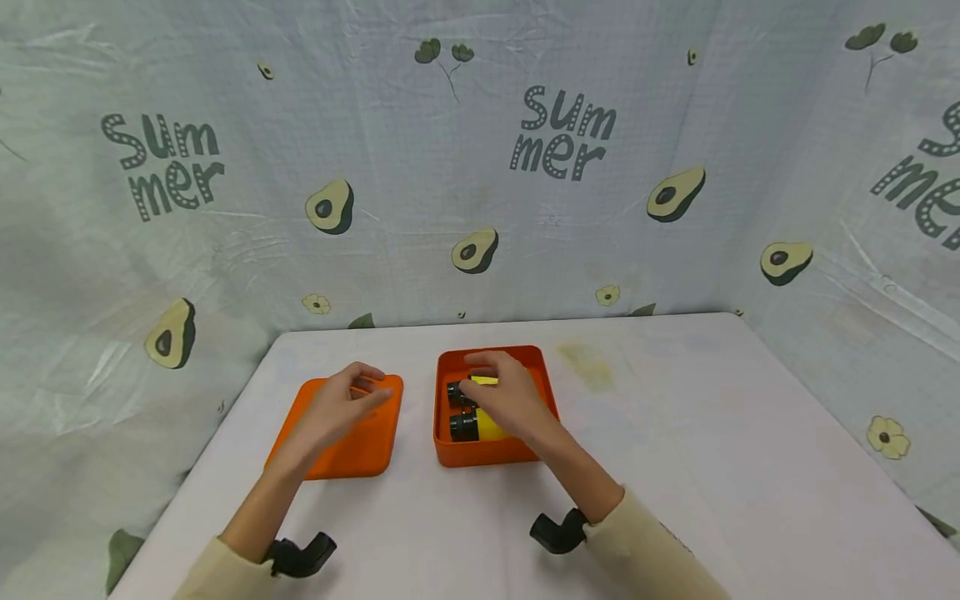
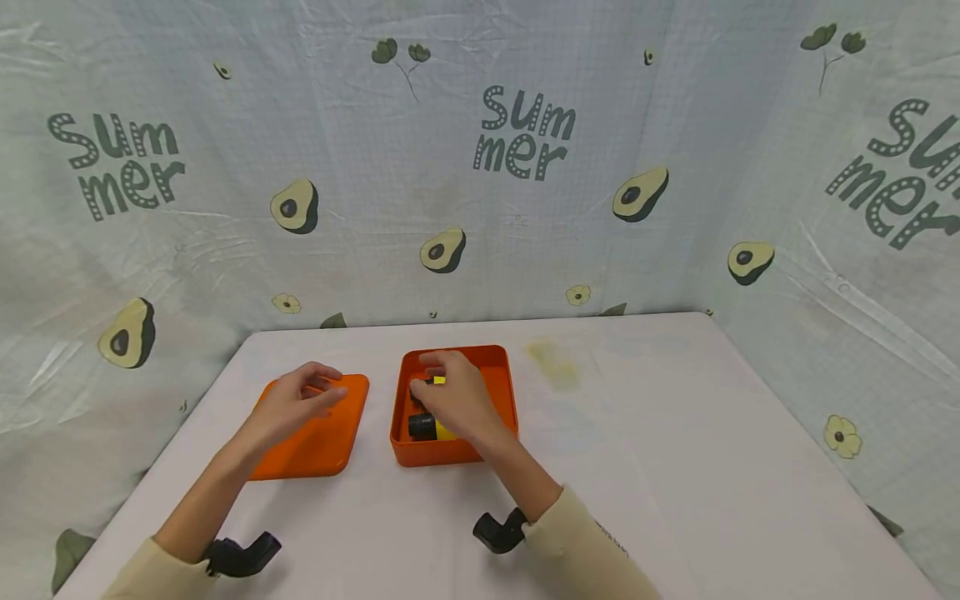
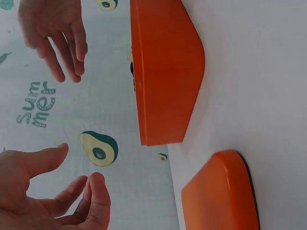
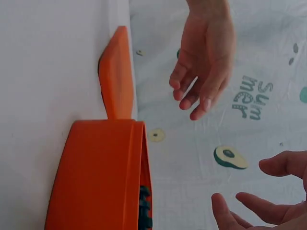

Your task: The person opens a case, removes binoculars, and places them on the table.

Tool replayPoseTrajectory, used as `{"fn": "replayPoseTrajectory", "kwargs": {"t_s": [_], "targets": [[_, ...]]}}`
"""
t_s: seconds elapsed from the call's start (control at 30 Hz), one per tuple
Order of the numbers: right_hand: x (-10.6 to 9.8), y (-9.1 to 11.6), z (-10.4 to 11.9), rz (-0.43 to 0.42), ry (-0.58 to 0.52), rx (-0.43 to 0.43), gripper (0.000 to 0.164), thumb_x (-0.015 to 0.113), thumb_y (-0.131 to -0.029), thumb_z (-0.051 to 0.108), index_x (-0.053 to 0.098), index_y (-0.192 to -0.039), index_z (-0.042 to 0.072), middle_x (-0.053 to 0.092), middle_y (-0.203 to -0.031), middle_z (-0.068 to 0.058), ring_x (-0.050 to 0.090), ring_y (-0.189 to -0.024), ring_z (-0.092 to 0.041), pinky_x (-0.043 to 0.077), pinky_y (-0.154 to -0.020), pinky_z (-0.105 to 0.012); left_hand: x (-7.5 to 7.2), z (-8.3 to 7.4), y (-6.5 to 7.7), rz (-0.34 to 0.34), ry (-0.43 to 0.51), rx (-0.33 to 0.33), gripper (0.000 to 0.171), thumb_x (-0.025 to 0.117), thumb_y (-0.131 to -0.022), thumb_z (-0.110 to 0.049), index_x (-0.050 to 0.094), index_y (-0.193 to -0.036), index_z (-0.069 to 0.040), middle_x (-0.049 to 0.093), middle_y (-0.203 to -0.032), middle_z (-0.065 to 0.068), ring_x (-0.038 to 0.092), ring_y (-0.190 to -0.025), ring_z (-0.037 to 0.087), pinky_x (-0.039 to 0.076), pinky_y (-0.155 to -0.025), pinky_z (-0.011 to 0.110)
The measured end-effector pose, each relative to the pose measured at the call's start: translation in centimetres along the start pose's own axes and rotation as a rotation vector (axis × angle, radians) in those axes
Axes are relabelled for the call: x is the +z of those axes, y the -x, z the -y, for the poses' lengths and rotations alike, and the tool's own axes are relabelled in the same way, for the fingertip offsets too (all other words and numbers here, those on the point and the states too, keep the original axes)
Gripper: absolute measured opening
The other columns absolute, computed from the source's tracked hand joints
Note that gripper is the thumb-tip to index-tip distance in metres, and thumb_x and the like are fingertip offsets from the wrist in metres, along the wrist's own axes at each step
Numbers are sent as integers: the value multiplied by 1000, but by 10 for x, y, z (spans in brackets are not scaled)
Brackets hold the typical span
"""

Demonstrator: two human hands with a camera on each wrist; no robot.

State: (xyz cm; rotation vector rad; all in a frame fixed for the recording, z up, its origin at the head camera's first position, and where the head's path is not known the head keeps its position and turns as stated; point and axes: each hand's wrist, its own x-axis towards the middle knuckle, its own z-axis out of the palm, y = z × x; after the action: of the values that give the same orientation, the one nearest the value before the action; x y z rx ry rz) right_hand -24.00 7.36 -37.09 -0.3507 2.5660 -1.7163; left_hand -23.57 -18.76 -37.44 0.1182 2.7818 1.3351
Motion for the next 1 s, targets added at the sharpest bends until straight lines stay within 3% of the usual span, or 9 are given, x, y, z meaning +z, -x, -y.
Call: {"fn": "replayPoseTrajectory", "kwargs": {"t_s": [0.27,0.6,1.0], "targets": [[-25,-4,-18,-27,-72,62,37,66,-99,20,65,-136,12,61,-142,-13,63,-123,-30,53,-107,-48,23,-17,-12,-8,55,0,44,65,-102,-30,56,-136,-3,64,-121,19,71,-98,28,58,-98,48],[-41,-12,-36,-63,-34,88,38,66,-99,17,66,-135,8,65,-136,-14,63,-119,-31,55,-103,-46,52,-29,-27,-20,140,8,41,67,-101,-24,58,-135,-2,64,-121,18,72,-95,25,57,-100,50],[-37,-24,-58,-66,192,24,32,70,-95,11,69,-126,4,71,-124,-15,67,-114,-31,58,-97,-46,73,-34,-47,-24,132,17,37,73,-97,-24,65,-128,-7,65,-127,14,66,-113,29,58,-98,43]]}}
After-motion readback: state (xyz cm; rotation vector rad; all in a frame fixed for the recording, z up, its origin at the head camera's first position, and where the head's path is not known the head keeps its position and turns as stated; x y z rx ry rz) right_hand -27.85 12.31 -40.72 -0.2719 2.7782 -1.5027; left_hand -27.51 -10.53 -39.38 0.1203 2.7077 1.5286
